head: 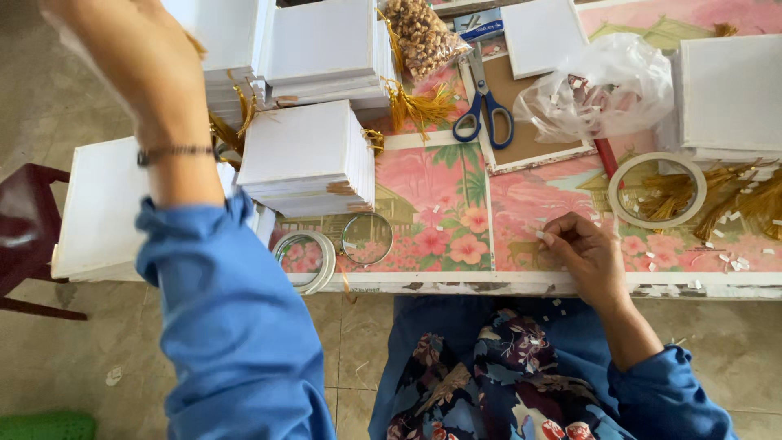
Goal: The person assembles small white paper crafts by hand. They pick up a white rectangular piece, apply a strip of adhesive tape to it, and then fold the piece into a small box shape. The finished items are placed into a stack on the table.
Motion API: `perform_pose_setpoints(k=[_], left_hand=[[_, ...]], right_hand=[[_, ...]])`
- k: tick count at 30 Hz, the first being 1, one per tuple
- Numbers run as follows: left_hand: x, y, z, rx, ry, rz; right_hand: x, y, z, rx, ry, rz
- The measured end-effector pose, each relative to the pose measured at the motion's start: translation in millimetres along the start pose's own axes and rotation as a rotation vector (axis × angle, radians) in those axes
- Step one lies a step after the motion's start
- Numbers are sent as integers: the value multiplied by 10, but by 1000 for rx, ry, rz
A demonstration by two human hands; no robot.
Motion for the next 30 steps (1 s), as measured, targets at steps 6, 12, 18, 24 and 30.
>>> perform_pose_setpoints(k=[6,12,18,24,30], left_hand=[[-328,-993,866,61,-456,-108],[301,-2521,1412,-461,-807,-685],[454,-3259,1883,-293,-906,-750],[420,-3279,1881,-323,-919,-699],[565,-3552,1792,-370,-1026,-581]], right_hand=[[-128,28,-190,178,249,-39],[-680,84,-856,154,306,-5],[-552,160,-1261,134,358,-145],[-458,301,-1196,202,318,-210],[-460,407,-982,344,321,-239]])
Point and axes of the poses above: each hand's wrist, its own y-axis towards the middle knuckle, its own x-axis out of the palm, z = x × y, the point moved 7 cm from there along y, towards the middle knuckle, and after that the axes turned 3 degrees about z, right-handed, at the moved point
